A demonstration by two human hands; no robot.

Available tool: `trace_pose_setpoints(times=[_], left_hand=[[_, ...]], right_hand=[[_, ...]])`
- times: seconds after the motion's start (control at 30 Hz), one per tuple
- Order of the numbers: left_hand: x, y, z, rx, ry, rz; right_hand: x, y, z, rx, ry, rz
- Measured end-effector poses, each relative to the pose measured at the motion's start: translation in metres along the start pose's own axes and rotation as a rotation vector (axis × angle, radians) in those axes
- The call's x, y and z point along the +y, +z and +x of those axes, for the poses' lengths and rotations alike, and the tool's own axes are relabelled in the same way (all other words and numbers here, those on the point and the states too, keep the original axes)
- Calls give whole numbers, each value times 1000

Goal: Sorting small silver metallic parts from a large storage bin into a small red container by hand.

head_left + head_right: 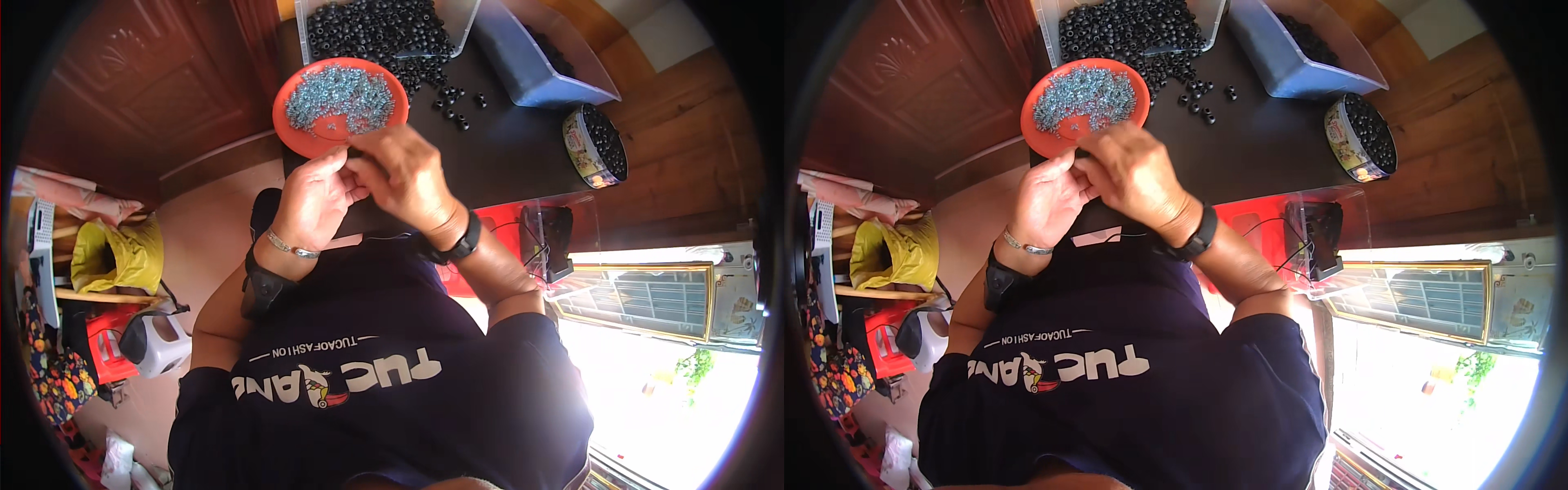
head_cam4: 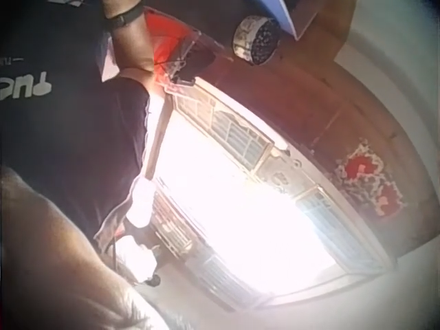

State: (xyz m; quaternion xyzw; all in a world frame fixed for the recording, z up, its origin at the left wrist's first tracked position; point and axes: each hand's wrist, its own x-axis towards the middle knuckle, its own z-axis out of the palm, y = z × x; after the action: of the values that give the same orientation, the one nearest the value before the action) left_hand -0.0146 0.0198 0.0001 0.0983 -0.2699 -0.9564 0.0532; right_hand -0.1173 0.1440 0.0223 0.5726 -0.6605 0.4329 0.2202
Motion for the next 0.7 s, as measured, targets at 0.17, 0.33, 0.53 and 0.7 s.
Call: trace_pose_setpoints(times=[0.17, 0.33, 0.53, 0.7], left_hand=[[17, -5, -5, -78, -51, 193], [19, -6, -6, -52, -52, 198], [18, -13, -8, -16, -58, 180], [22, -14, -10, -41, -51, 177]], right_hand=[[64, -73, 54, 189, -68, -469], [134, -163, 93, 260, 86, -859], [148, -128, 59, -7, 245, -499], [131, -102, 9, -314, 533, -280]])
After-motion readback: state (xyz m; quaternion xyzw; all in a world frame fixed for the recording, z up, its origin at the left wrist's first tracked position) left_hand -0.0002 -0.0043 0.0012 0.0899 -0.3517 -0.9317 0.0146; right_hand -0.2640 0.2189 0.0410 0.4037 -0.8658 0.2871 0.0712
